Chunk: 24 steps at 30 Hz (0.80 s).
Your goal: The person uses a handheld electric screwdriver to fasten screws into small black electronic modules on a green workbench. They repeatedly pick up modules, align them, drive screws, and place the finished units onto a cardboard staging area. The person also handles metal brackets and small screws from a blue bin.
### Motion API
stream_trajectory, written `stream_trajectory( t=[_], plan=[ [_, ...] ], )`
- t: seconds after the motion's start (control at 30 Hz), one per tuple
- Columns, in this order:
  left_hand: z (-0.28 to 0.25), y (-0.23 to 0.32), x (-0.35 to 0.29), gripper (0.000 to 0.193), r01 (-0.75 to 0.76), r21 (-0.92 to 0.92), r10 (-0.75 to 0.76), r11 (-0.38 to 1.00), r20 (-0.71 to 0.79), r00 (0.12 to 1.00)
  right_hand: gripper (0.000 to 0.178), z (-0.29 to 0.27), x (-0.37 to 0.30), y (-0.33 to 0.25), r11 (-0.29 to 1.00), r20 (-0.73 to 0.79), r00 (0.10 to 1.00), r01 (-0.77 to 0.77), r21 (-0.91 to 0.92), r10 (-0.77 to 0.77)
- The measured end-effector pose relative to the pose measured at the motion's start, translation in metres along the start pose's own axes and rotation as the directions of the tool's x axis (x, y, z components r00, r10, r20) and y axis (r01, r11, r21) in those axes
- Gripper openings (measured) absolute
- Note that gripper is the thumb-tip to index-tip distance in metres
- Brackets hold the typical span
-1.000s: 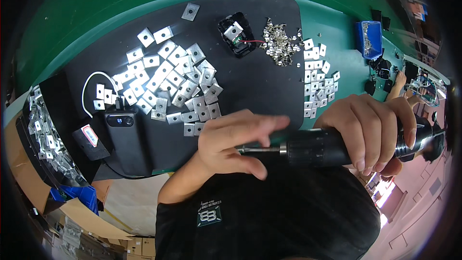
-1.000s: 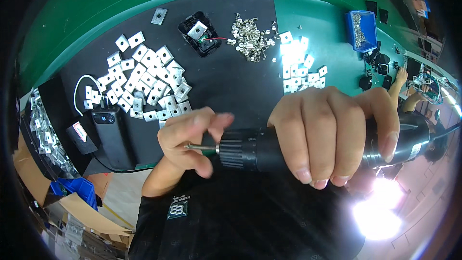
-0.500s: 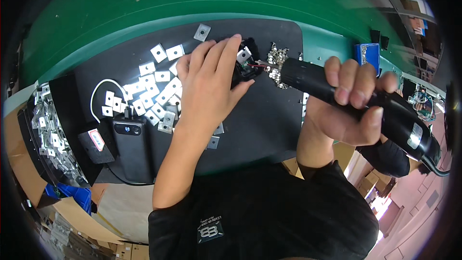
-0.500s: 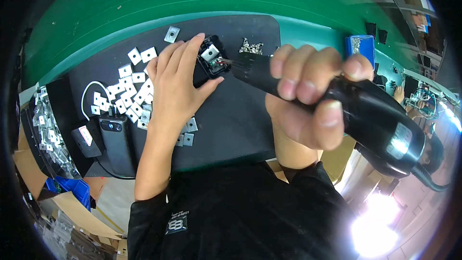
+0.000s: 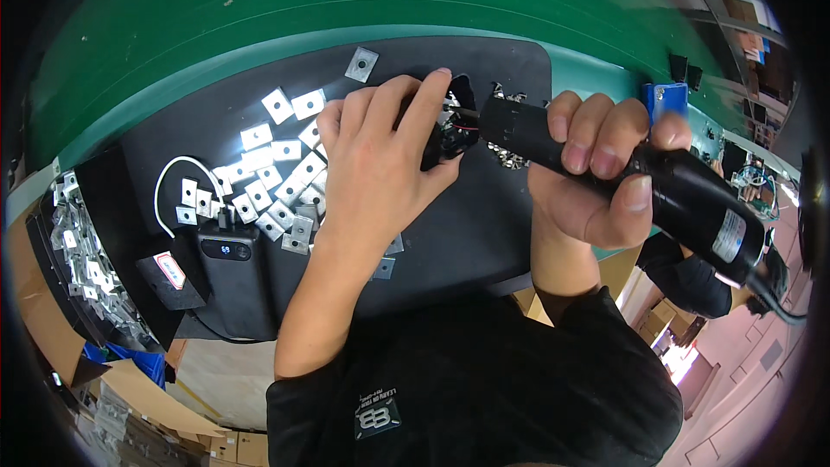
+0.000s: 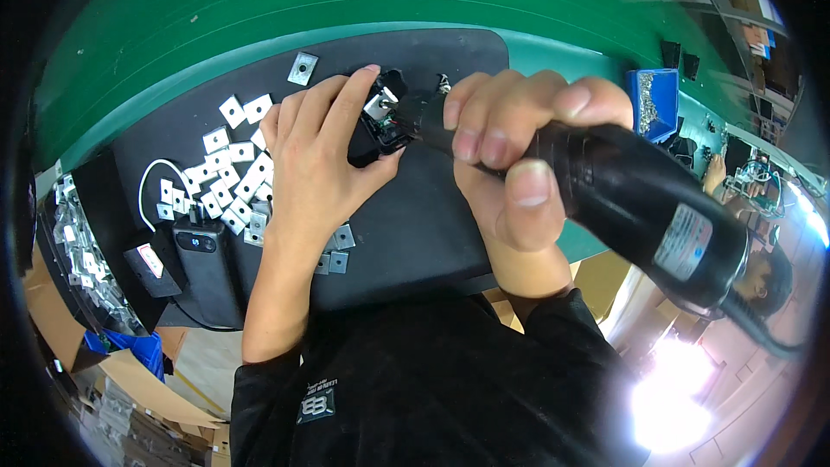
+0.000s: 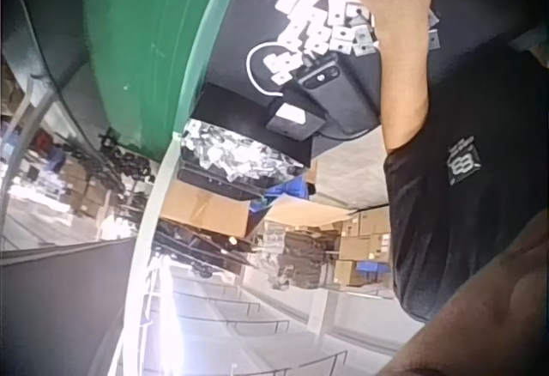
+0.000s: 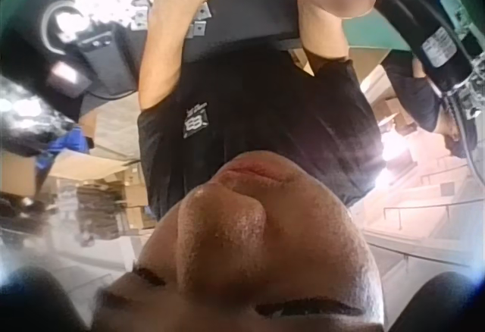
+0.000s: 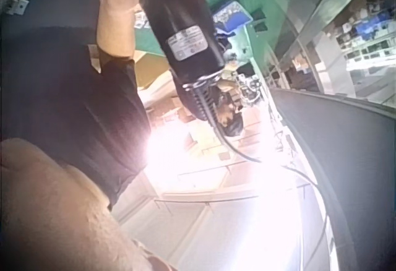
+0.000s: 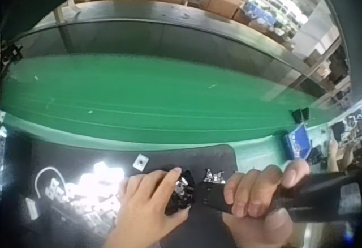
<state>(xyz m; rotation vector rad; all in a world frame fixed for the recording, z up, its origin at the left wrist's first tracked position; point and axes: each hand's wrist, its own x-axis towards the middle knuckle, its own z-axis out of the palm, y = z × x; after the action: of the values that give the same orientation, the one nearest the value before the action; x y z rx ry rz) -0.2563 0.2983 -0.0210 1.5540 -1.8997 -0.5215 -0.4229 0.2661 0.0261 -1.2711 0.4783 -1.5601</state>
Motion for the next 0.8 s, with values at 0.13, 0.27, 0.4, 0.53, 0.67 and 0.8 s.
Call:
stream_trajectory(
  t=[0.13, 0.27, 0.4, 0.53, 0.67, 0.8],
  plan=[
    [0.003, 0.0, 0.001, 0.07, 0.003, -0.02, -0.003, 1.0, 0.006, 1.0, 0.03, 0.005, 0.001, -0.006, 0.999, 0.079, 0.996, -0.033, -0.043, 0.036],
    [0.004, -0.001, 0.005, 0.073, -0.031, -0.045, 0.03, 0.999, -0.017, 0.999, 0.026, 0.006, 0.003, 0.001, 0.997, 0.098, 0.995, -0.009, -0.072, 0.016],
    [0.007, -0.002, 0.004, 0.076, -0.049, -0.158, 0.04, 0.986, -0.061, 0.997, 0.03, 0.011, 0.0, 0.013, 0.995, 0.044, 0.994, 0.098, 0.018, -0.099],
    [-0.006, 0.014, 0.01, 0.067, -0.072, -0.062, 0.067, 0.996, -0.075, 0.995, 0.033, 0.005, 0.014, 0.002, 0.995, -0.151, 0.984, 0.096, -0.021, -0.098],
    [-0.061, 0.019, -0.023, 0.072, -0.015, 0.112, 0.02, 0.994, -0.043, 0.999, 0.032, -0.003, 0.017, -0.042, 0.87, -0.15, 0.988, 0.107, 0.482, -0.039],
    [-0.177, 0.026, -0.081, 0.068, 0.095, 0.143, -0.071, 0.985, -0.167, 0.983, 0.031, -0.012, -0.002, -0.072, 0.958, -0.059, 0.986, 0.164, 0.234, -0.154]
  ],
)
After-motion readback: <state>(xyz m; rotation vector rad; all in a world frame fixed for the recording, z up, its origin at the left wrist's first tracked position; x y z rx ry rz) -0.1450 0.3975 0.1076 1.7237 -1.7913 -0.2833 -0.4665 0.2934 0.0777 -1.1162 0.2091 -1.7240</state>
